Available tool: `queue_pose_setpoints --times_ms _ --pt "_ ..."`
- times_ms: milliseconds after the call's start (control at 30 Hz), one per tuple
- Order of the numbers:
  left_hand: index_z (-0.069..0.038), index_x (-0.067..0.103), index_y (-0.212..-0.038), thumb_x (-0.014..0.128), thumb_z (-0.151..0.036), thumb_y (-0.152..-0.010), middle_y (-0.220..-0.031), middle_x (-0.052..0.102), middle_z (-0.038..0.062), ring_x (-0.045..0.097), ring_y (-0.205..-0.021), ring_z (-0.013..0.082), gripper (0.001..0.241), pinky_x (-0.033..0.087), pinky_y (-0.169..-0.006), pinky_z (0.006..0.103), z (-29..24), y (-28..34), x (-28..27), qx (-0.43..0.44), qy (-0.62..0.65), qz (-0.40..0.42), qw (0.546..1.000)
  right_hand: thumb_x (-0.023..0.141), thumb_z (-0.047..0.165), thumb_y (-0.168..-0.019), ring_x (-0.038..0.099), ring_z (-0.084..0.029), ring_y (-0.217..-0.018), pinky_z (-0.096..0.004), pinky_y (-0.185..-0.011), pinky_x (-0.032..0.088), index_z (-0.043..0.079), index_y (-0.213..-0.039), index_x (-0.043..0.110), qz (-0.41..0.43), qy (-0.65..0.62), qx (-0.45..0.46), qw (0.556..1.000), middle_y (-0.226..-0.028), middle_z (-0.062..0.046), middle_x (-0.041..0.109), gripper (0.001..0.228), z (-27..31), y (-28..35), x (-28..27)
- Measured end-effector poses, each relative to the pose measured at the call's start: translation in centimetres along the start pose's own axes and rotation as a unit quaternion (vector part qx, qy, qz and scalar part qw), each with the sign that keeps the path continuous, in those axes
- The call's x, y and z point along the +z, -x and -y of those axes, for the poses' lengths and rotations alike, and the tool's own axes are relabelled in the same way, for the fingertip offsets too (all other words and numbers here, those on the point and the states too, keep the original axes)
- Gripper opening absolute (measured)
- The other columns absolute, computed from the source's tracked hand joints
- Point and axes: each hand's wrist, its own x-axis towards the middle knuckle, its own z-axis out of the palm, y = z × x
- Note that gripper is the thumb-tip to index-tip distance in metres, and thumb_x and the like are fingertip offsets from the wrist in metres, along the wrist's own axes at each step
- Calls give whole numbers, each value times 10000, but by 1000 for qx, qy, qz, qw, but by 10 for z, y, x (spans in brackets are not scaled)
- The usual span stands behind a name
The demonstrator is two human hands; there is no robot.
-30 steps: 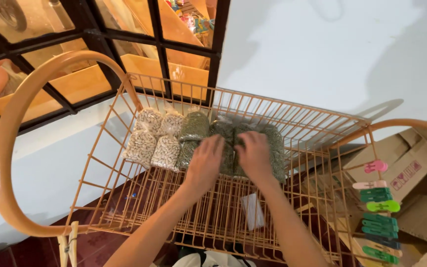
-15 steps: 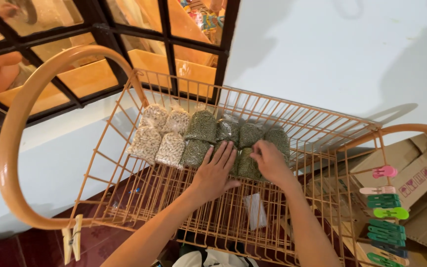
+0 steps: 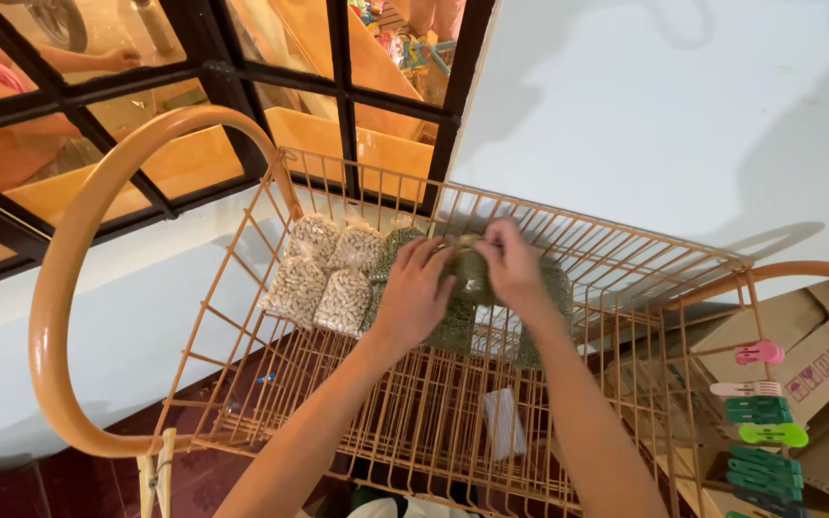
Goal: Unboxing small bags of green mung beans and neatly arranging them on a metal wire rack.
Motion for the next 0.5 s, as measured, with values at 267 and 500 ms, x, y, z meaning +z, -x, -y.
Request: queue_pose_setpoints --times_ms 267,500 --pt "-15 638 -1177 817 -210 -777 -1400 522 197 422 -1370 394 480 333 -1152 543 18 -2 -4 96 -242 -45 965 736 135 -973 730 -258 -872 -370 -793 570 21 -1092 640 -146 -12 -59 987 -953 -116 707 191 -4 1 47" --pt "-2 618 -1119 820 -253 -778 -1388 540 181 442 -1357 375 469 328 -1147 547 24 -6 1 86 -252 -43 963 779 125 -937 599 -338 -1140 -421 -945 530 30 -1141 643 -241 117 -187 945 -1221 -204 592 263 20 9 33"
